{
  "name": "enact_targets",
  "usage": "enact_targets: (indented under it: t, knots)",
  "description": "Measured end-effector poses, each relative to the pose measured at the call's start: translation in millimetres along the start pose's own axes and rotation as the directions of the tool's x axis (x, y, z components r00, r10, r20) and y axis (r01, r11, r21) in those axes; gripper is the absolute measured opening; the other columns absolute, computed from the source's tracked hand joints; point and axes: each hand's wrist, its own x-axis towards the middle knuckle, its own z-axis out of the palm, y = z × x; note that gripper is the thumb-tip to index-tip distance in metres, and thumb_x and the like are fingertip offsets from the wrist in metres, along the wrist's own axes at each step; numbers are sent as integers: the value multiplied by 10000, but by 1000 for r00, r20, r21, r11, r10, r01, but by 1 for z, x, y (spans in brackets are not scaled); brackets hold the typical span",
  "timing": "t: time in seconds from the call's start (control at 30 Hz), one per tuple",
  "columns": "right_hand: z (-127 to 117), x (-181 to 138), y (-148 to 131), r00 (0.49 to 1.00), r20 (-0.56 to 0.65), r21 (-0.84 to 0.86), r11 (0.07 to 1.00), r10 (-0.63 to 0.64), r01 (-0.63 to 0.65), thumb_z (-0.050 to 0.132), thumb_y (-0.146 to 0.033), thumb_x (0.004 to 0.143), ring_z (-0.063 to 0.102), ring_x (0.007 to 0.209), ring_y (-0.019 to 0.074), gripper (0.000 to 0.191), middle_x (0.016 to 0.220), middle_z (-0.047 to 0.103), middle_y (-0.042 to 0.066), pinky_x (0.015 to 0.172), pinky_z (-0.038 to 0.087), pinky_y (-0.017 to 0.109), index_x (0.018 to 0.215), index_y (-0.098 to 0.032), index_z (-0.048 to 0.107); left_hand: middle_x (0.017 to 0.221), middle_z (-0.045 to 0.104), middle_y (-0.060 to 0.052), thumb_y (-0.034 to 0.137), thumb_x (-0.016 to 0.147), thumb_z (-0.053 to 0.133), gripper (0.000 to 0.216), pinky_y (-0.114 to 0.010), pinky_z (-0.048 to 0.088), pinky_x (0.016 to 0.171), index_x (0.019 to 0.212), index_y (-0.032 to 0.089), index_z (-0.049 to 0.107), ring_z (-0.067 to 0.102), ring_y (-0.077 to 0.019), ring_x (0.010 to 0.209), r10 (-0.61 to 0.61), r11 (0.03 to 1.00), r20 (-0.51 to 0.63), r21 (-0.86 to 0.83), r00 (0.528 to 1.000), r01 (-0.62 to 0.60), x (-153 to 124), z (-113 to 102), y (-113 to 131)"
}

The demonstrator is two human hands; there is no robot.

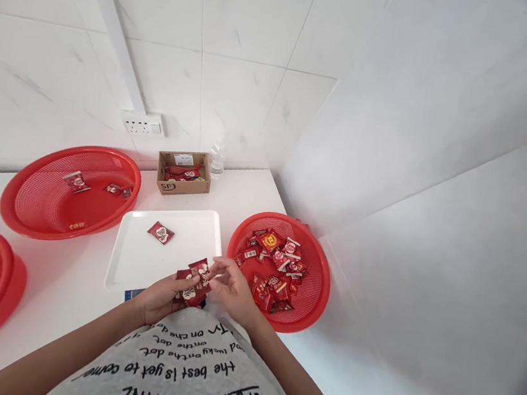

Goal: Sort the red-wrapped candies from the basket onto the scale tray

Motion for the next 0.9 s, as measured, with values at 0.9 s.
enact_targets:
  t: [0.9]
  knots:
    - [-174,38,119,901,-315,-826,381,297,-414,488,-239,825,355,1272,256,497,1348,431,167,1015,275,334,1300,-101,438,893,707,-86,233,745,675,250,-243,530,666,963,137,599,664,-161,707,26,996,-243,-72,970,-45,-5,5,4]
